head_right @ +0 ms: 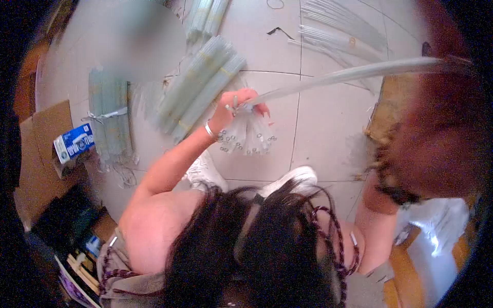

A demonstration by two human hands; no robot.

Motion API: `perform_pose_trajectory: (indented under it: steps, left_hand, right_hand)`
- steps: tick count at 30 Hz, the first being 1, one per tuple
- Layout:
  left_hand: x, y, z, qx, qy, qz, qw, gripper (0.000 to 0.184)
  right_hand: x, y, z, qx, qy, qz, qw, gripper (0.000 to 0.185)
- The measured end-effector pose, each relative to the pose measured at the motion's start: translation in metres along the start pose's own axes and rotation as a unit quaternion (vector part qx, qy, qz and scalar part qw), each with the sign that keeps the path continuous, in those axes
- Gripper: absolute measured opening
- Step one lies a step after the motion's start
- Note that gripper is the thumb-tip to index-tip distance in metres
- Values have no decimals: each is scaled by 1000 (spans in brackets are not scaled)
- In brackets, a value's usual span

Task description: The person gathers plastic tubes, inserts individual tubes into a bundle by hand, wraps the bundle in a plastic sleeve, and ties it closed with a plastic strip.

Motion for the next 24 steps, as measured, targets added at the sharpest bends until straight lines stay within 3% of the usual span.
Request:
perform_pose_trajectory:
  steps: [5, 7, 9, 11, 12, 13, 17, 24]
  left_hand:
    - [-2, -9, 7, -17, -13, -25, 999, 25]
    - [-1, -8, 12, 25, -58, -29, 998, 23]
    - [-5, -7, 12, 47, -79, -26, 995, 21]
    - [-7, -5, 12, 50, -82, -16, 995, 20]
    - [-5, -5, 14, 54, -89, -21, 994, 20]
    - [-3, -5, 18, 59, -96, -24, 993, 19]
    - [2, -8, 22, 121, -32, -3, 992, 19]
    - [3, -15, 20, 4, -71, 2, 997, 18]
  right_hand:
    - [26, 91, -51, 67, 103, 139, 983, 8]
    - [11, 102, -29, 87, 45, 177, 979, 9]
    - [-38, 89, 23, 99, -125, 216, 963, 11]
    - [-24, 2, 44, -82, -181, -5, 980, 13]
    - [-21, -41, 53, -174, -172, -118, 962, 19]
    - [-24, -69, 61, -136, -137, -153, 969, 15]
    - [-36, -108, 78, -86, -123, -162, 975, 23]
    - [-42, -127, 91, -30, -109, -215, 970, 22]
Point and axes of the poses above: each hand's wrist, its own x-axis towards the middle knuckle, its own y-axis out of the back of the hand, z = x × y, the point moved 8 cm from there along x, towards the middle knuckle, and after that the axes turned 13 degrees about -x, right-handed, at the moved point
